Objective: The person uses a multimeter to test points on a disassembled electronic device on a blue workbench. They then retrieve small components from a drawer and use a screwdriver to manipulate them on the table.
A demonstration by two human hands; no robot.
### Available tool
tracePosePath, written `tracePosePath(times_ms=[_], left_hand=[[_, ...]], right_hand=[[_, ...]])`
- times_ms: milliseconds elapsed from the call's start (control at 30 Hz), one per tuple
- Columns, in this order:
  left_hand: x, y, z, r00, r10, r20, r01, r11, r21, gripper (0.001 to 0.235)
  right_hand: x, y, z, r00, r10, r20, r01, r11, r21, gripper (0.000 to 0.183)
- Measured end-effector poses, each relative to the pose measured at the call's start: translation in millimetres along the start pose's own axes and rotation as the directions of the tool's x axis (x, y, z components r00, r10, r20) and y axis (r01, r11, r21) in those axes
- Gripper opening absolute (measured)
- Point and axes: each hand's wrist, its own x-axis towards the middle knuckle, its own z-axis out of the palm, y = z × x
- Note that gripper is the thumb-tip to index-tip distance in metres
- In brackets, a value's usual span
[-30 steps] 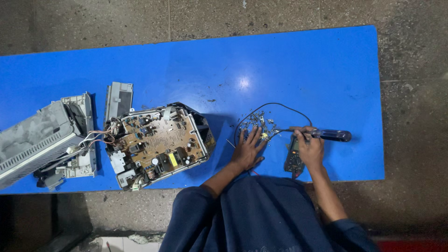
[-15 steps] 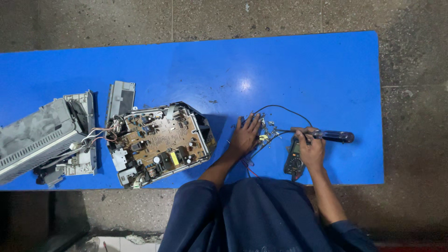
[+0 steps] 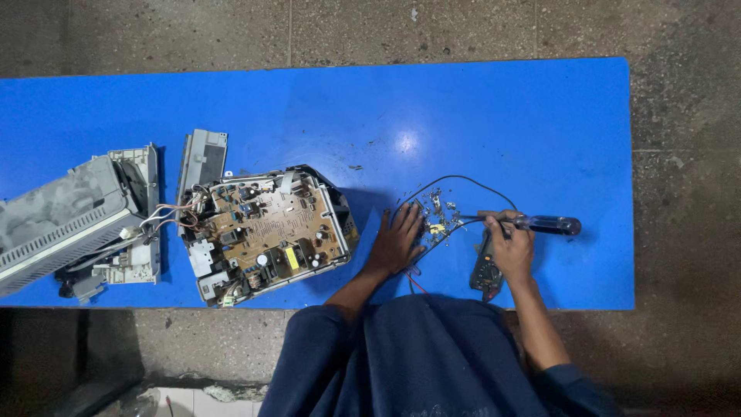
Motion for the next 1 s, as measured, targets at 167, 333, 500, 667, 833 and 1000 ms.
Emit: tracePosePath(times_ms=[167,333,500,667,833,1000], left_hand=[[-5.3,1.8,-2.2,0.997,0.058,0.058,-0.055,0.997,-0.052,0.075],[-2.6,4.4,-5.5,0.995,0.079,0.067,-0.078,0.997,-0.020,0.077],[-0.7,5.8,-3.0,0.990,0.036,0.135,-0.040,0.999,0.028,0.086],[-5.6,9.1,5.5,0.984,0.102,0.144,-0.096,0.994,-0.051,0.089],[-31.5,14.9,19.0,0.951,0.139,0.276,-0.142,0.990,-0.011,0.092],[-52.1,8.5,28.3,0.929,0.155,0.336,-0.145,0.988,-0.053,0.090]], right_hand=[[1.9,2.3,7.5,1.000,-0.026,-0.005,0.026,0.999,0.035,0.010],[2.2,5.3,11.2,1.000,-0.026,-0.002,0.026,0.999,0.035,0.010],[1.1,10.9,11.1,0.998,-0.055,0.016,0.054,0.998,0.036,0.008],[-0.2,13.1,13.5,1.000,-0.014,0.000,0.014,0.995,0.095,0.013],[0.0,11.9,11.4,0.998,-0.055,0.000,0.055,0.998,0.019,0.011],[-3.2,7.5,11.8,1.000,-0.022,0.004,0.022,1.000,0.008,0.011]])
